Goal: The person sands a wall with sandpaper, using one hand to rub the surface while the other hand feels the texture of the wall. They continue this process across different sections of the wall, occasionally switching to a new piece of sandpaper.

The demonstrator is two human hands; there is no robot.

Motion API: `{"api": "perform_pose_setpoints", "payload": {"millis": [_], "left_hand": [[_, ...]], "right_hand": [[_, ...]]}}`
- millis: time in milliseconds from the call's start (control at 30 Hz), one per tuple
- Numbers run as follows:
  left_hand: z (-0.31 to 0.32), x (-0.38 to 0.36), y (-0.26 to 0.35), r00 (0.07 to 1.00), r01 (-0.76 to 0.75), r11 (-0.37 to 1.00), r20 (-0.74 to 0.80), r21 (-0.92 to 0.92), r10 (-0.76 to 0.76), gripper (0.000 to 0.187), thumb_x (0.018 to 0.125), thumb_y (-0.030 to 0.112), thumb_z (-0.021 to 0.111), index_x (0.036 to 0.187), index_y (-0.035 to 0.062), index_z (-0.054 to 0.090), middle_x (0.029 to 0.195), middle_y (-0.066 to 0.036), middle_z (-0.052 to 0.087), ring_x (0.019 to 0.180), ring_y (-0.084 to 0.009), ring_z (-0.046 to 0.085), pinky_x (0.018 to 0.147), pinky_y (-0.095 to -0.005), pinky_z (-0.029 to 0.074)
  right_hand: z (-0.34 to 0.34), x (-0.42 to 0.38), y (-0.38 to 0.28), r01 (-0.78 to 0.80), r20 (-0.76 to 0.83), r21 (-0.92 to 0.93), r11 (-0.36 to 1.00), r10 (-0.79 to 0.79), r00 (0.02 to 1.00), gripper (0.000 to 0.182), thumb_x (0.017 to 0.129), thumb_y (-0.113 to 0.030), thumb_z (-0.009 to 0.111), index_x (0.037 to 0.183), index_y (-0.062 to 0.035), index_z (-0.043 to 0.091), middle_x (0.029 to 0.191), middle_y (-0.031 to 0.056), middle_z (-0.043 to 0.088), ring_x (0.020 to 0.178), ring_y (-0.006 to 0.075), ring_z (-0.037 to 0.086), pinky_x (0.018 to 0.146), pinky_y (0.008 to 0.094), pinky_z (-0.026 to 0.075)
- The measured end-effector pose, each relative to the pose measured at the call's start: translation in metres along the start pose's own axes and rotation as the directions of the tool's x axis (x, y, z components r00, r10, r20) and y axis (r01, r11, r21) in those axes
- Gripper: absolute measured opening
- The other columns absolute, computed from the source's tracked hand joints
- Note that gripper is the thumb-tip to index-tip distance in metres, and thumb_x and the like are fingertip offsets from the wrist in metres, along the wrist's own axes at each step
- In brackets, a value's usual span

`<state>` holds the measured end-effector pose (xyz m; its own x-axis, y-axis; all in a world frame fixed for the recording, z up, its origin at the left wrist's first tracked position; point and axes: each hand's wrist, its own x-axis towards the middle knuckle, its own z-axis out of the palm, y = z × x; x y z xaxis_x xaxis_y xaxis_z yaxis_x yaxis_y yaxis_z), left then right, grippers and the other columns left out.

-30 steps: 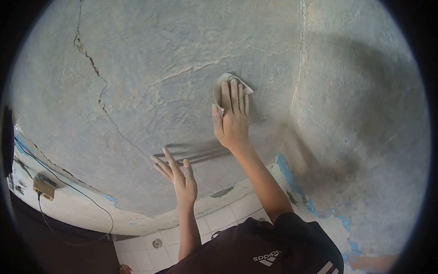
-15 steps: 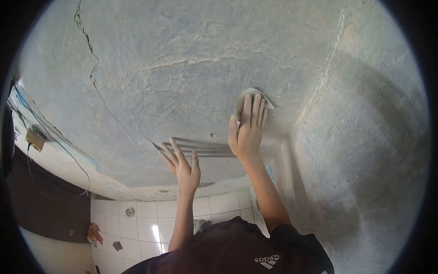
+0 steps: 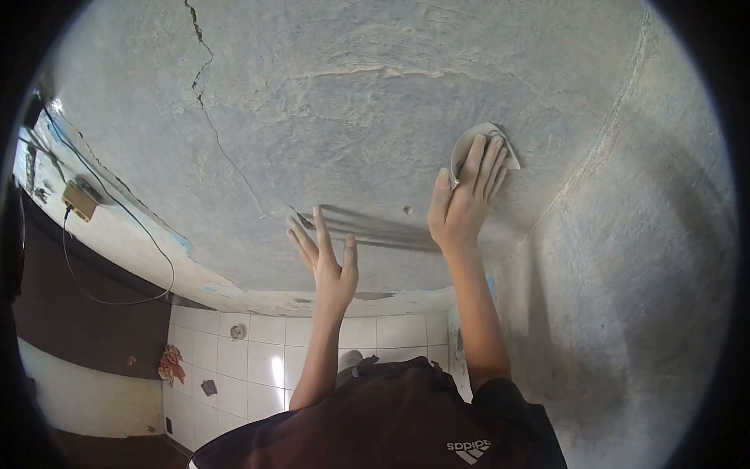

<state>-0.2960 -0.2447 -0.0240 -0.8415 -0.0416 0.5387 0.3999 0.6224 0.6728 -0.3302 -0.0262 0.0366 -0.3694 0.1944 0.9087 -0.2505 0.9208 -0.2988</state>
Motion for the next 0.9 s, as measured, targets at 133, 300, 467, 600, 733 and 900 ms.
{"api": "perform_pose_setpoints", "payload": {"millis": [133,300,467,600,733,900], "left_hand": [[-0.024,0.017,-0.020,0.997,-0.053,0.998,-0.051,-0.019,0.052,0.074,0.100,0.029,0.062,0.162,0.0161,0.023,0.165,-0.029,-0.009,0.150,-0.0550,-0.010,0.116,-0.0692,0.009],[-0.055,0.033,-0.051,0.991,-0.130,0.991,-0.027,0.034,0.131,0.072,0.100,0.029,0.061,0.161,0.0155,0.027,0.166,-0.028,-0.009,0.150,-0.0549,-0.011,0.116,-0.0690,0.007],[-0.094,0.056,-0.105,0.973,-0.219,0.967,-0.038,0.128,0.225,0.071,0.100,0.035,0.061,0.160,0.0145,0.030,0.167,-0.027,-0.006,0.150,-0.0527,-0.013,0.116,-0.0693,0.003],[-0.120,0.087,-0.157,0.924,-0.309,0.912,-0.141,0.269,0.354,0.079,0.099,0.042,0.061,0.161,0.0091,0.025,0.166,-0.028,-0.005,0.150,-0.0528,-0.014,0.116,-0.0687,-0.001],[-0.162,0.116,-0.216,0.927,-0.227,0.920,-0.220,0.321,0.305,0.091,0.099,0.055,0.054,0.162,0.0039,0.013,0.166,-0.030,-0.008,0.147,-0.0564,-0.019,0.112,-0.0711,-0.013],[-0.176,0.125,-0.249,0.913,-0.264,0.908,-0.221,0.326,0.344,0.083,0.103,0.049,0.047,0.163,0.0077,0.006,0.165,-0.029,-0.010,0.146,-0.0554,-0.023,0.110,-0.0709,-0.017]], "right_hand": [[0.025,-0.065,-0.010,-0.169,0.038,0.035,0.985,0.168,0.985,0.070,0.106,-0.034,0.035,0.154,0.0143,0.019,0.161,0.0373,0.012,0.151,0.0533,0.007,0.121,0.0597,0.006],[0.098,-0.196,-0.080,-0.512,0.167,0.153,0.845,0.489,0.856,0.074,0.105,-0.029,0.038,0.152,0.0190,0.007,0.159,0.0422,-0.002,0.150,0.0556,0.001,0.121,0.0614,0.004],[0.106,-0.128,-0.133,-0.343,0.028,0.152,0.927,0.343,0.939,0.073,0.105,-0.024,0.038,0.153,0.0177,0.002,0.161,0.0388,-0.006,0.151,0.0537,-0.001,0.122,0.0561,0.007],[0.110,-0.070,-0.175,-0.153,-0.015,0.120,0.981,0.156,0.988,0.076,0.104,-0.032,0.041,0.155,0.0145,0.010,0.159,0.0417,0.001,0.150,0.0552,0.002,0.120,0.0633,0.006],[0.162,-0.095,-0.253,-0.094,-0.014,0.058,0.994,0.095,0.995,0.077,0.104,-0.038,0.044,0.155,0.0119,0.017,0.160,0.0402,0.010,0.150,0.0551,0.009,0.118,0.0672,0.009],[0.159,-0.022,-0.285,0.146,0.068,-0.174,0.974,-0.136,0.988,0.085,0.102,-0.049,0.047,0.157,0.0078,0.017,0.160,0.0404,0.011,0.150,0.0553,0.007,0.118,0.0680,0.005]]}}
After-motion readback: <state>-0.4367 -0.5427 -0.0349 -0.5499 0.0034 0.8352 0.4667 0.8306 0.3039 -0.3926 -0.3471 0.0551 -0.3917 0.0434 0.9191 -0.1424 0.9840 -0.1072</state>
